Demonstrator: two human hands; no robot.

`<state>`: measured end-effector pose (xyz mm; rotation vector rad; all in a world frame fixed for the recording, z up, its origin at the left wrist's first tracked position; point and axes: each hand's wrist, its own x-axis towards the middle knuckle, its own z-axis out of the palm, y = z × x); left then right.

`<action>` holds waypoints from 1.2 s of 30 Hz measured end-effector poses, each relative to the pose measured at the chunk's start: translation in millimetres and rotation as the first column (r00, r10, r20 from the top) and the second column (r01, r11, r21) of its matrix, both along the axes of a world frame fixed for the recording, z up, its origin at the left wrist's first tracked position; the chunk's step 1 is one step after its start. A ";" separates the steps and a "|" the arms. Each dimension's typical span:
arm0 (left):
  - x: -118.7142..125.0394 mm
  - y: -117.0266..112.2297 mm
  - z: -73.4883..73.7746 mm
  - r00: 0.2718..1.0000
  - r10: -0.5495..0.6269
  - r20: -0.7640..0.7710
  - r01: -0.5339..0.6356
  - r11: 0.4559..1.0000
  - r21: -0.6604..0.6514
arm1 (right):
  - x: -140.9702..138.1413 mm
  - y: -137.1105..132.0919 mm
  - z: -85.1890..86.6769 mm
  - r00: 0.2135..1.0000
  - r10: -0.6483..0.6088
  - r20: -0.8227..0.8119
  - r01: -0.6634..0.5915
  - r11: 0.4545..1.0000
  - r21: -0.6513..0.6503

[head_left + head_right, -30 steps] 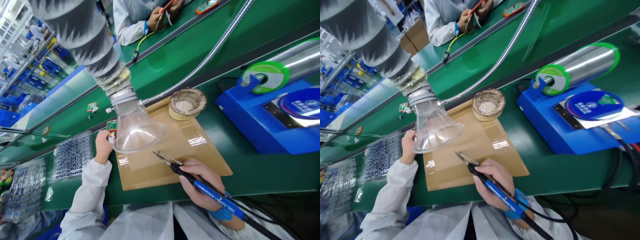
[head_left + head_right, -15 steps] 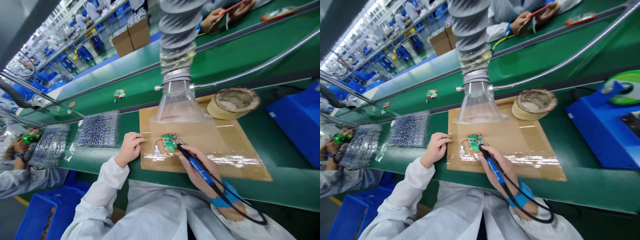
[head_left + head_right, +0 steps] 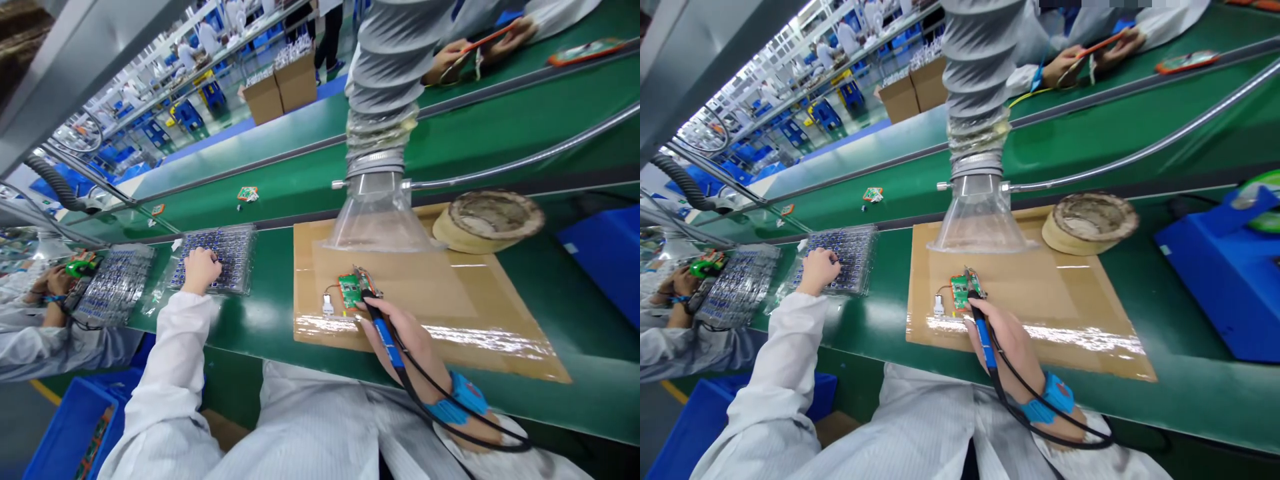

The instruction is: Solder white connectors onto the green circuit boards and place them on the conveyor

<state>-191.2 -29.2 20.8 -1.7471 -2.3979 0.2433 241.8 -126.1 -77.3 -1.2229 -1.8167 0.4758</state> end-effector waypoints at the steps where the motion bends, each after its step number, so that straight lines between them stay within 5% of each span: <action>1: -1.4 0.9 2.7 1.000 -0.002 0.007 0.003 1.000 -0.018 | 0.0 -0.1 -0.1 1.000 -0.010 0.012 0.010 1.000 0.020; 3: -3.0 0.6 8.2 0.999 -0.032 0.021 0.033 0.999 -0.011 | 0.3 -0.5 1.2 0.999 -0.028 0.042 0.026 0.999 0.048; 6: 1.1 -6.0 12.4 0.989 -0.140 0.056 0.128 0.976 0.174 | 0.4 -0.7 5.3 0.997 -0.031 0.074 0.025 0.997 0.075; 11: 47.1 -29.2 -1.3 0.849 -0.406 0.338 0.151 0.800 0.580 | 1.0 -0.1 8.0 0.995 -0.047 0.084 0.039 0.995 0.096; 14: 100.1 -41.0 -17.7 0.562 -0.547 0.620 -0.010 0.745 0.667 | 2.2 -0.8 8.2 0.995 -0.070 0.073 0.062 0.994 0.095; 17: 155.0 -44.8 -32.4 0.084 -0.573 0.816 -0.132 0.805 0.579 | 0.7 -0.4 11.0 0.993 -0.094 0.072 0.087 0.992 0.091; 19: 184.9 -44.7 -38.1 -0.196 -0.448 0.872 -0.085 0.894 0.440 | -2.4 0.5 14.3 0.992 -0.103 0.068 0.097 0.991 0.088; 21: 206.6 -44.3 -40.5 -0.327 -0.221 0.919 0.044 0.968 0.248 | -5.7 1.2 17.4 0.993 -0.097 0.059 0.092 0.992 0.089; 23: 220.3 -44.2 -40.7 -0.330 -0.026 0.944 0.159 0.984 0.083 | -7.0 1.3 18.8 0.994 -0.088 0.058 0.083 0.992 0.096; 26: 230.0 -44.5 -39.2 -0.251 0.070 0.965 0.209 0.978 -0.017 | -3.8 1.0 17.3 0.991 -0.113 0.071 0.104 0.987 0.123; 33: 238.2 -48.5 -35.5 -0.066 0.012 0.998 0.255 0.967 0.005 | 6.3 5.5 17.1 0.986 -0.151 0.077 0.141 0.982 0.123; 36: 242.3 -52.4 -33.5 0.000 -0.101 0.995 0.297 0.950 0.097 | 4.0 4.7 23.4 0.988 -0.149 -0.051 0.151 0.988 0.038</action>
